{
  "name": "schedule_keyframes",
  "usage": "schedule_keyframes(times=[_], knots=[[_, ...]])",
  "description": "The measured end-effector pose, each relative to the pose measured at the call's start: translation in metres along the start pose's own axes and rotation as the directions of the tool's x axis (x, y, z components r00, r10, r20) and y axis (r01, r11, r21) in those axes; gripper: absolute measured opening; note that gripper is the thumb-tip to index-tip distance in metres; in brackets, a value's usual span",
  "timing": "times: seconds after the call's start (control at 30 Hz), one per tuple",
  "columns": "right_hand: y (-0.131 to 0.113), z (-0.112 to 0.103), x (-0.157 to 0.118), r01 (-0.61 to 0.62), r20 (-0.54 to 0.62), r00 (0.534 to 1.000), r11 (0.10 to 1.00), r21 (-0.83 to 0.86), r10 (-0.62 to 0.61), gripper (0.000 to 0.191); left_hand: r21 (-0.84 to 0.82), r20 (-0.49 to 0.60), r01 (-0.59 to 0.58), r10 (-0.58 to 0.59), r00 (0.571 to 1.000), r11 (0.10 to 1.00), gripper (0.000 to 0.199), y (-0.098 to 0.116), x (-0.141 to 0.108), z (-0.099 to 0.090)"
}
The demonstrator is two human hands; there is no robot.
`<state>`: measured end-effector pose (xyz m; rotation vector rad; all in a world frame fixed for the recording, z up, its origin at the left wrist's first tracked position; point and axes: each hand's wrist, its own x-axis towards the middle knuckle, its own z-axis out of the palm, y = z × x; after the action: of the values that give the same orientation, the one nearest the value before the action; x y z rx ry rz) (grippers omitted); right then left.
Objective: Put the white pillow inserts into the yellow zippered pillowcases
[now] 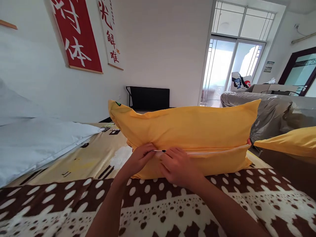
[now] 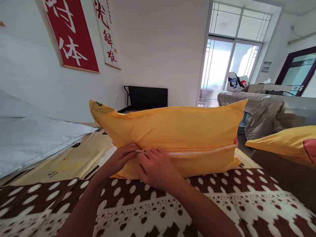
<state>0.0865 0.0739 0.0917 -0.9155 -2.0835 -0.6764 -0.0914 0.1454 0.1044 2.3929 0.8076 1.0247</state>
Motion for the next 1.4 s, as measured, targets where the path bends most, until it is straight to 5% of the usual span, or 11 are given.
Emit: schedule_keyframes(times=[0.17,0.67,0.97,1.4], knots=[[-0.018,0.039,0.003,-0.203,-0.081,0.974,0.973,0.111,0.213,0.013,-0.163,-0.128,0.113,-0.134,0.983,0.980,0.022,-0.007,-0.004,0.006],[-0.017,0.068,-0.021,-0.255,-0.321,0.910,0.965,0.069,0.263,0.004,-0.312,-0.079,0.414,-0.458,0.886,0.855,0.020,0.010,-0.002,0.015],[-0.027,0.070,-0.018,-0.332,-0.365,0.884,0.942,-0.050,0.292,0.025,-0.282,-0.070,0.459,-0.495,0.866,0.842,0.016,0.016,-0.001,0.018],[-0.025,0.074,-0.017,-0.381,-0.378,0.838,0.918,0.111,0.394,0.017,-0.265,-0.077,0.378,-0.410,0.909,0.887,0.013,0.012,-0.001,0.020]])
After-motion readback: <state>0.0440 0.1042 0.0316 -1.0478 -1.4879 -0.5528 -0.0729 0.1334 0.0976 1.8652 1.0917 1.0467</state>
